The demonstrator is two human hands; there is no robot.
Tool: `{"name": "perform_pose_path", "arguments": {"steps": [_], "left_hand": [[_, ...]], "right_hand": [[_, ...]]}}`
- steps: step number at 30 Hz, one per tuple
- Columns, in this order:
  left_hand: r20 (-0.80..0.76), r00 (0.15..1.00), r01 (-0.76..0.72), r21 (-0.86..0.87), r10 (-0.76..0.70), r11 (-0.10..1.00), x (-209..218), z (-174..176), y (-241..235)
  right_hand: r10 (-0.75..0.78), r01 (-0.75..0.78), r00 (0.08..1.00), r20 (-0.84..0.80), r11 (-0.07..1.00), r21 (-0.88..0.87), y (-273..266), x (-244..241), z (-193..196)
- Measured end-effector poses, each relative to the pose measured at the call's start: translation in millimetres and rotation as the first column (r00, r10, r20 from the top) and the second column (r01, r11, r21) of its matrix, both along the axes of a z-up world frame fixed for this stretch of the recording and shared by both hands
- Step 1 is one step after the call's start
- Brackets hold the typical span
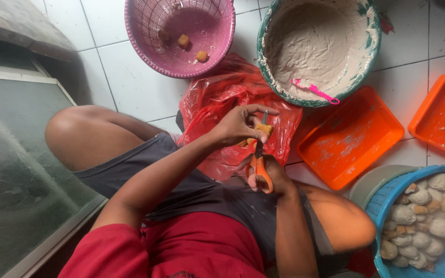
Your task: The person sits on the floor and uses orange-handled scissors to cut small brown food items one at a time, placing the cut pieces into a pink basket. A bowl of batter and a blue basket of coated items are nearby.
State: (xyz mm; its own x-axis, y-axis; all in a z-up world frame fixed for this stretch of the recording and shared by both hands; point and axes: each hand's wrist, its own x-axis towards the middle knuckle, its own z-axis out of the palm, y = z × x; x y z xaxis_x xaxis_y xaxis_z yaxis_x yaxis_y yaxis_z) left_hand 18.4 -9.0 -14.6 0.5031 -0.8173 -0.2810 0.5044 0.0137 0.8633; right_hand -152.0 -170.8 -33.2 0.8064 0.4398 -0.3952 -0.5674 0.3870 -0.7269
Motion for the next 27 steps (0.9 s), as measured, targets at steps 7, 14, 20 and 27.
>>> {"name": "perform_pose_path", "arguments": {"steps": [7, 14, 20, 27], "left_hand": [[0.094, 0.995, 0.038, 0.079, -0.046, 0.996, 44, -42, 27], [0.923, 0.373, -0.724, 0.227, 0.092, 0.652, 118, -91, 63], [0.592, 0.443, -0.080, 0.774, -0.673, 0.628, -7, -215, 14], [0.613, 0.498, -0.136, 0.754, -0.613, 0.643, -25, -224, 15]], "right_hand": [[-0.273, 0.255, 0.932, -0.238, 0.961, -0.103, 19, 9, -31], [-0.377, 0.378, 0.916, -0.137, 0.926, -0.018, -10, -10, -26], [-0.412, 0.411, 0.901, -0.137, 0.911, -0.034, -13, -15, -20], [-0.341, 0.348, 0.930, -0.136, 0.937, 0.034, -5, -20, -19]]}}
